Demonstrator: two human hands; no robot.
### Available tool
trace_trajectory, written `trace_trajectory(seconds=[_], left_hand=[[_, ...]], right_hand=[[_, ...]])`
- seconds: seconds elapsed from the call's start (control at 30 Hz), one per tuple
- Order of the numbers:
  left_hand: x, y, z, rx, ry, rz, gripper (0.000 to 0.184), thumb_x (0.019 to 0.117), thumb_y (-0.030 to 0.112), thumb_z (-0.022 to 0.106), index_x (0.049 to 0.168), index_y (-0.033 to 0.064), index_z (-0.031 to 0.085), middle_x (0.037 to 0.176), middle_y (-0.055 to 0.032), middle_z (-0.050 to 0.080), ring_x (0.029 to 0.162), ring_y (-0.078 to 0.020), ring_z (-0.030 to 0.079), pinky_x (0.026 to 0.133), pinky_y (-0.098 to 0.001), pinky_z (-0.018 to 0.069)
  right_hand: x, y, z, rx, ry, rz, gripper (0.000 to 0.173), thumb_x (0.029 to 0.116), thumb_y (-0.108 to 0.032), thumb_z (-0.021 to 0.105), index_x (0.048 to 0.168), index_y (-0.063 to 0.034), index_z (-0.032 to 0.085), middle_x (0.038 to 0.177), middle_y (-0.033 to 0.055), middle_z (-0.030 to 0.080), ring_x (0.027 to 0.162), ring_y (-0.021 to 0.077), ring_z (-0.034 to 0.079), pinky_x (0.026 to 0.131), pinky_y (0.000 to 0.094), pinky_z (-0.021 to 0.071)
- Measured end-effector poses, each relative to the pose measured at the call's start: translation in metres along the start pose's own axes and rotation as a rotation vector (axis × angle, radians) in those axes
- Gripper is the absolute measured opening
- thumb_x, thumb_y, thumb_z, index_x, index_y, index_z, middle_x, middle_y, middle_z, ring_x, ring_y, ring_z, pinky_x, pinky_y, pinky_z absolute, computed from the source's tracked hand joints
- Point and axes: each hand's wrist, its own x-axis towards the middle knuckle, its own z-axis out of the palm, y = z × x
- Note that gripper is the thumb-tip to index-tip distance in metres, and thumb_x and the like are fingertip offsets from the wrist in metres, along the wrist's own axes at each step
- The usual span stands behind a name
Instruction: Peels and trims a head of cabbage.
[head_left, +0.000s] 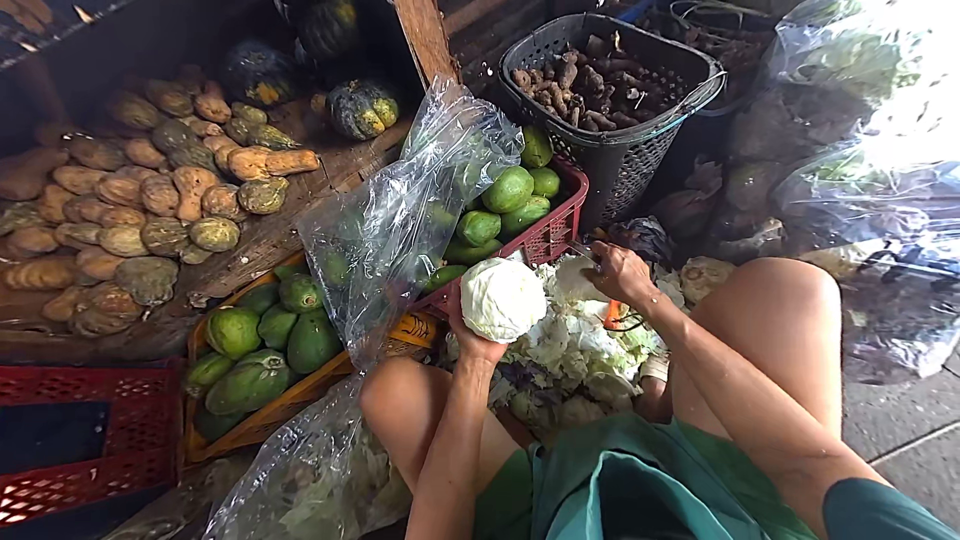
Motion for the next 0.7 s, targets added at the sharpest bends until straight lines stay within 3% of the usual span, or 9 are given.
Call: trace_trajectory(seconds=[0.07,0.1,0.13,0.17,0.2,0.3,0.4,0.57,0.7], left_hand=[[-0.002,0.002,-0.002,0.074,-0.04,0.094,0.052,0.091,0.053,0.057,0.119,0.0097,0.058,0.103,-0.0125,0.07,0.094,-0.0258,0.07,0.078,-0.0482,0.0605],[-0.002,0.002,-0.004,0.157,-0.039,0.136,0.052,0.0824,0.047,0.068,0.117,0.0083,0.058,0.099,-0.0094,0.071,0.091,-0.0201,0.071,0.078,-0.0422,0.0612],[-0.002,0.002,-0.003,0.248,-0.025,0.171,0.053,0.0759,0.043,0.072,0.113,0.0075,0.058,0.094,-0.0058,0.071,0.087,-0.0149,0.071,0.077,-0.037,0.0612],[-0.002,0.0,-0.002,0.332,-0.012,0.196,0.049,0.075,0.04,0.071,0.11,0.0073,0.058,0.091,-0.0028,0.071,0.085,-0.011,0.07,0.076,-0.0332,0.0608],[-0.002,-0.003,-0.001,0.392,0.002,0.216,0.043,0.0766,0.036,0.068,0.106,0.007,0.059,0.087,-0.0007,0.071,0.083,-0.0084,0.07,0.075,-0.0308,0.0605],[-0.004,-0.008,0.002,0.478,0.019,0.223,0.03,0.084,0.027,0.056,0.105,0.0058,0.057,0.086,0.0012,0.069,0.082,-0.006,0.068,0.075,-0.0283,0.0592],[-0.002,-0.009,0.001,0.491,0.023,0.222,0.03,0.0829,0.027,0.056,0.104,0.0062,0.058,0.086,0.0015,0.069,0.082,-0.0054,0.068,0.076,-0.0279,0.0592],[-0.003,-0.012,0.004,0.466,0.045,0.199,0.025,0.0912,0.023,0.045,0.104,0.0059,0.057,0.087,0.0,0.068,0.083,-0.0072,0.068,0.077,-0.0288,0.0587],[0.001,-0.012,0.001,0.363,0.043,0.132,0.039,0.1027,0.033,0.03,0.118,0.0065,0.055,0.099,-0.0059,0.068,0.092,-0.0142,0.068,0.081,-0.0353,0.0592]], right_hand=[[-0.002,0.0,-0.003,0.21,-0.097,-0.104,0.062,0.0898,-0.032,0.081,0.138,-0.0019,0.057,0.128,0.0257,0.063,0.116,0.0409,0.063,0.098,0.0616,0.0493],[-0.008,-0.005,-0.004,0.363,-0.139,-0.169,0.053,0.0935,-0.028,0.077,0.136,-0.0016,0.059,0.123,0.0193,0.068,0.109,0.0301,0.067,0.096,0.0513,0.0527],[-0.015,-0.01,-0.003,0.507,-0.188,-0.225,0.04,0.0982,-0.026,0.069,0.131,-0.0037,0.062,0.111,0.0085,0.072,0.09,0.0146,0.066,0.081,0.0355,0.0549],[-0.021,-0.015,0.001,0.66,-0.244,-0.268,0.03,0.1006,-0.026,0.062,0.123,-0.0061,0.064,0.095,-0.0018,0.072,0.065,0.0006,0.054,0.058,0.0197,0.0452],[-0.026,-0.019,0.003,0.773,-0.308,-0.298,0.029,0.1,-0.026,0.061,0.12,-0.0055,0.064,0.091,-0.0039,0.071,0.058,-0.0042,0.048,0.052,0.0152,0.0398],[-0.033,-0.022,0.003,0.698,-0.272,-0.423,0.038,0.0903,-0.026,0.075,0.117,0.0002,0.066,0.103,0.0025,0.071,0.081,0.0011,0.065,0.071,0.0207,0.0538],[-0.032,-0.015,0.011,0.525,-0.096,-0.598,0.034,0.095,-0.029,0.071,0.111,0.001,0.073,0.094,0.0042,0.074,0.068,-0.002,0.057,0.064,0.0189,0.0479],[-0.039,-0.015,0.019,0.258,0.153,-0.861,0.029,0.0933,-0.02,0.061,0.102,0.0035,0.075,0.076,0.0136,0.071,0.062,0.0188,0.064,0.06,0.0339,0.053],[-0.036,-0.01,0.021,0.395,0.205,-0.799,0.022,0.0938,-0.015,0.063,0.096,0.0037,0.076,0.072,0.0094,0.069,0.06,0.0075,0.059,0.06,0.0228,0.0495]])
